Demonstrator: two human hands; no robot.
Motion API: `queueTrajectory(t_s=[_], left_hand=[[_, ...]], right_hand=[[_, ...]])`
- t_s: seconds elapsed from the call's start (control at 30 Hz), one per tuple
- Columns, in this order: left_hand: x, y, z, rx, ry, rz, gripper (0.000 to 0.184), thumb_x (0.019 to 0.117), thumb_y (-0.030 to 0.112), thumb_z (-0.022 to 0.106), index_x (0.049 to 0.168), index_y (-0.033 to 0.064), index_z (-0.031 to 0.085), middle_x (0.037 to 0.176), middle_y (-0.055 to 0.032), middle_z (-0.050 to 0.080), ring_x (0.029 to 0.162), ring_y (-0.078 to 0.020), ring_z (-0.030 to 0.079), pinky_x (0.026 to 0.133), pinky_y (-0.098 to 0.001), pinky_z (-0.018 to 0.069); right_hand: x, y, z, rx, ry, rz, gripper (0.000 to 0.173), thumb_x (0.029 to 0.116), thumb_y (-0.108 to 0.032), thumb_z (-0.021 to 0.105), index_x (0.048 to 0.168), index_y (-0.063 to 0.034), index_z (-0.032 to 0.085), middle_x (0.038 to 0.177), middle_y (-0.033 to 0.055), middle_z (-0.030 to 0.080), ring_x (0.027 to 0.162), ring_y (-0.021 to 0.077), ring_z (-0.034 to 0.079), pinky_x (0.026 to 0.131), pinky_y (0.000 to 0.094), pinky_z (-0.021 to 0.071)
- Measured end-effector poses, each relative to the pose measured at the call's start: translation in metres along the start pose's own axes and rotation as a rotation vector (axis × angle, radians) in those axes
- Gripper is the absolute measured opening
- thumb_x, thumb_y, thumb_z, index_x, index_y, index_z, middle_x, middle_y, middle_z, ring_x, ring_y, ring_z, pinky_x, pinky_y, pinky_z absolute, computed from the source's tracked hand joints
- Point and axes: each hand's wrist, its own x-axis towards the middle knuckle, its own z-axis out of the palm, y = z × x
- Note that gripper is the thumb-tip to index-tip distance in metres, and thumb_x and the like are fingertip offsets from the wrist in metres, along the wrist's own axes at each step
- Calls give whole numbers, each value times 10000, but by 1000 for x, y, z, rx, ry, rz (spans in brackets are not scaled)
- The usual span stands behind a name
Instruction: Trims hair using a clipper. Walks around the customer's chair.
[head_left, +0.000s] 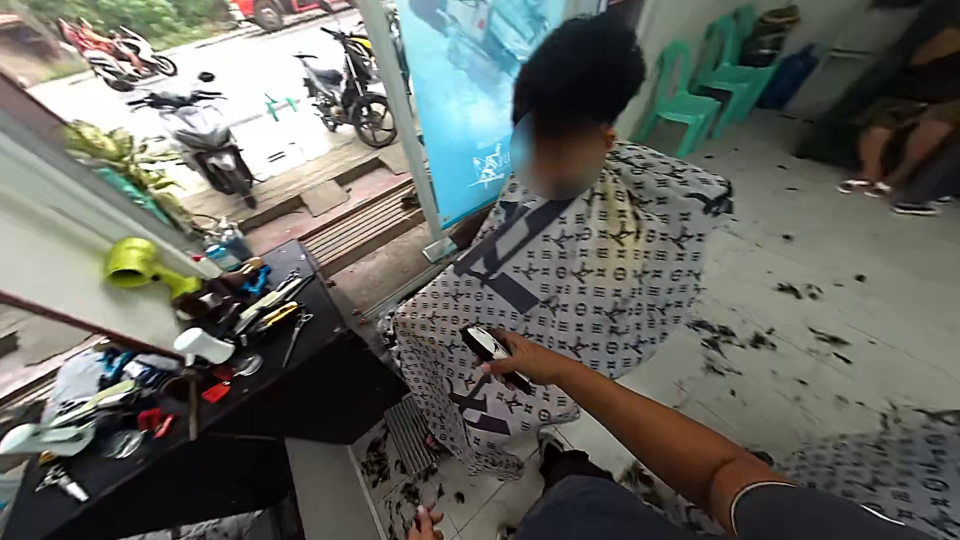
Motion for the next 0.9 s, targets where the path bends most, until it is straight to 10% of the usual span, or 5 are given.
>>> queueTrajectory(t_s=[0.1,0.3,0.53,0.9], left_hand=[[5,55,45,-92,16,89,537,1138,357,255,1305,-20,599,941,-104,701,600,-95,533,544,-285,449],[-1,202,156,-354,46,242,455,1140,309,290,1283,14,605,867,-5,678,530,-22,505,482,-192,437],[-7,368,305,-421,-171,443,332,1113,172,375,1334,11,563,980,-26,680,570,-29,509,508,-188,432],[27,510,398,-366,-181,686,290,1096,133,423,1331,61,579,1053,-38,654,720,-75,576,590,-232,477]], right_hand=[[-21,-28,-38,-31,34,-53,552,937,-183,706,1397,-53,430,1054,49,675,645,82,609,568,245,541],[-46,-78,-149,-130,137,-121,433,981,-224,665,1334,-60,477,661,8,574,507,90,569,519,240,534],[-48,-118,-284,-26,247,-98,398,1099,-312,378,1391,-69,496,1021,72,677,682,121,640,600,276,564],[0,-149,-342,104,68,-91,452,1017,-66,595,1435,-47,423,1175,154,640,965,286,707,777,450,631]])
